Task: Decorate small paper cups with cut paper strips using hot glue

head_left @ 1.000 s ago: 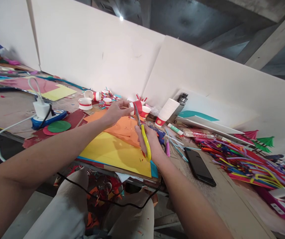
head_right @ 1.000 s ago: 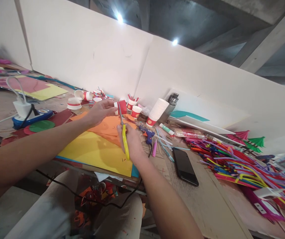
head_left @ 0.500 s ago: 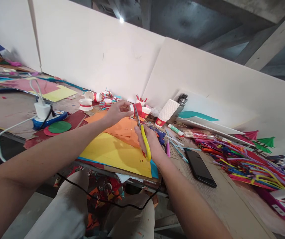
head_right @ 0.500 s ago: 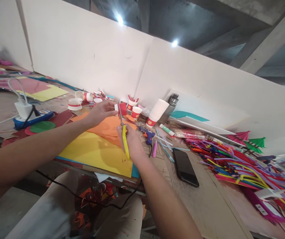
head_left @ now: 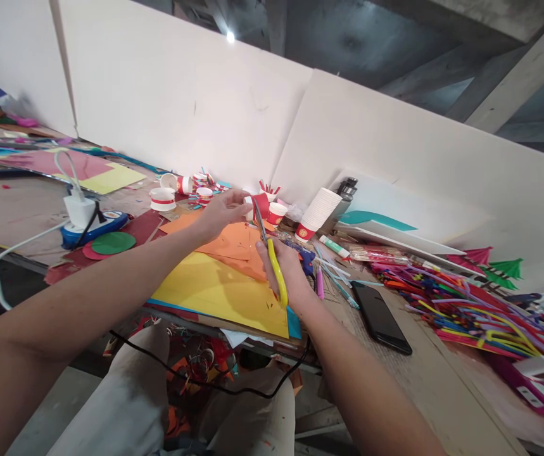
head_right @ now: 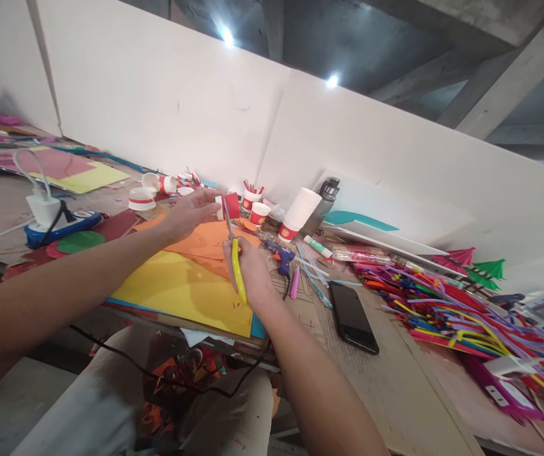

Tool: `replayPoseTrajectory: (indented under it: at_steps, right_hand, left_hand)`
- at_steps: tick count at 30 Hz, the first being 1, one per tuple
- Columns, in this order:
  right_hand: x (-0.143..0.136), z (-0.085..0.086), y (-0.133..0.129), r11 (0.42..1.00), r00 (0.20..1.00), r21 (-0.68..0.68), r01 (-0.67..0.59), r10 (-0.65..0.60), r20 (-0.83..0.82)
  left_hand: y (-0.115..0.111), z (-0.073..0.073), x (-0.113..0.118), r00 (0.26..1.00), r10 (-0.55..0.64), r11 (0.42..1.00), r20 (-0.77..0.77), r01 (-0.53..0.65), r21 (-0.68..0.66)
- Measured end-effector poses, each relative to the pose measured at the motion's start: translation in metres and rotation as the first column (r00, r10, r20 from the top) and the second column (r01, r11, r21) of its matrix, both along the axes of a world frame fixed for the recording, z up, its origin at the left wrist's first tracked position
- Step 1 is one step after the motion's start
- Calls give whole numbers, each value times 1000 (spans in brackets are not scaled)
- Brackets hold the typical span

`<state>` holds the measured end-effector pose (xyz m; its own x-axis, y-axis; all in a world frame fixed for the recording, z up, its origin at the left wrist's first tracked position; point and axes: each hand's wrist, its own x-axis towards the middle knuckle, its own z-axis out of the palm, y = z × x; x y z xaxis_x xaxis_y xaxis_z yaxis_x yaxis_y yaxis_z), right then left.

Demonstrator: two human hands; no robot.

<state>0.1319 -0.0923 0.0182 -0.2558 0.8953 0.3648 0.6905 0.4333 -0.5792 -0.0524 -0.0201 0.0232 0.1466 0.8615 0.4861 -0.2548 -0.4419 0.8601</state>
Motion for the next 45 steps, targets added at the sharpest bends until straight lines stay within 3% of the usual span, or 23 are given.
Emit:
replayPoseTrajectory:
  at_steps: [4,10,17,27,39,42,45]
  right_hand:
    - [-1,1,-1,999,999,37,20,-22,45]
    - [1,-3,3,998,1000,58,-12,11,5]
    - [1,-3,-1,1000,1000,-3,2,-2,-23]
    - [4,-12,6,999,995,-41,-33,29,-91]
    - [4,-11,4,999,994,-19,-37,35,-107]
    - [4,-8,3,999,997,5,-37,37,-73]
    - [2,-5,2,1000,999,26,-7,8,-35]
  left_hand:
    - [2,-2,2,998,-28,998,64,32,-63]
    - [3,-6,7,998,36,999,56,-38,32]
    - [1,-3,9,995,70,997,65,-73,38]
    - [6,-6,3,989,141,984,-45,-135,118]
    - [4,-5,4,987,150,973,-55,-138,184]
    - [3,-5,4,993,112,984,-26,-107,140]
    - [2,-4,4,1000,-14,998,16,13,59]
